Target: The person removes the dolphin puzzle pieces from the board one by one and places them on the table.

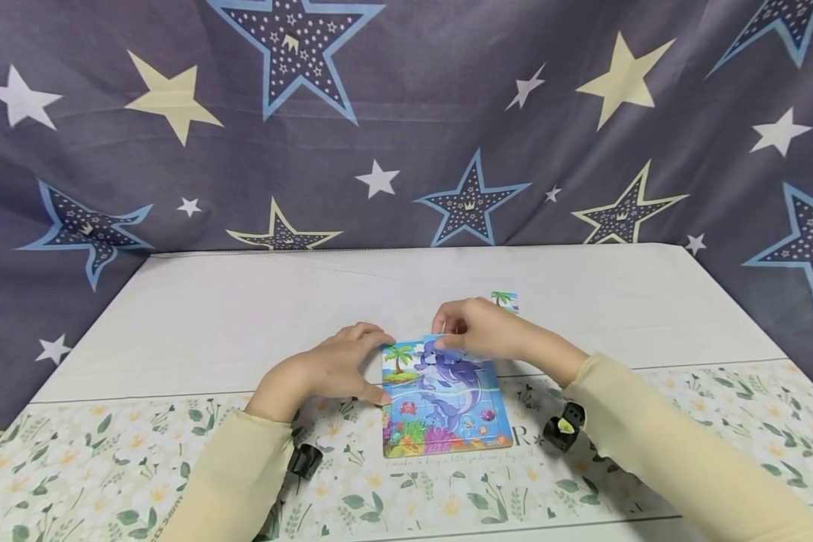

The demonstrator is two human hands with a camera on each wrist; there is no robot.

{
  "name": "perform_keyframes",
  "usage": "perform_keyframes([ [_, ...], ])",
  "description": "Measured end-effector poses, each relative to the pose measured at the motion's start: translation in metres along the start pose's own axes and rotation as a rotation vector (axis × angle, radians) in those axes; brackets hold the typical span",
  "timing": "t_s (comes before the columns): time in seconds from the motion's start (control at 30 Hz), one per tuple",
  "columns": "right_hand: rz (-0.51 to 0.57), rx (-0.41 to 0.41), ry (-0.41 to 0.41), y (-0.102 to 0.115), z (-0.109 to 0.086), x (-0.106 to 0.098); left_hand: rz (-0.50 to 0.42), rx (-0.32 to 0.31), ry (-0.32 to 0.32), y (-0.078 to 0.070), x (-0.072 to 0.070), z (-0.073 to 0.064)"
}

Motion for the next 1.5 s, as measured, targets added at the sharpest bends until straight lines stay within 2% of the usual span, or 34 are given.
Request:
perform_keyframes([
  [0.47,0.002,0.041,-0.065,-0.022,-0.012,-0.023,-0.010,0.006,0.003,0.002,0.000,-0.001],
  [1.0,-0.055,0.092,-0.127,-0.046,-0.031,-0.049,-0.012,0.006,0.002,0.002,0.001,-0.001],
  [1.23,-0.103,0.105,-0.189,-0.056,-0.041,-0.065,-0.001,0.003,0.004,0.003,0.001,-0.001],
  [1.5,-0.133,0.156,-0.252,-0.069,-0.051,-0.083,-0.001,0.009,0.001,0.004,0.001,-0.001],
])
Point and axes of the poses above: each hand's wrist, its own z-axis towards the middle knuckle, its own x-axis out of the palm, y = z × x, the point moved 8 cm from there along z, towards the middle knuckle, and after that the axes turned 13 degrees about -y, right-handed, at the moved point
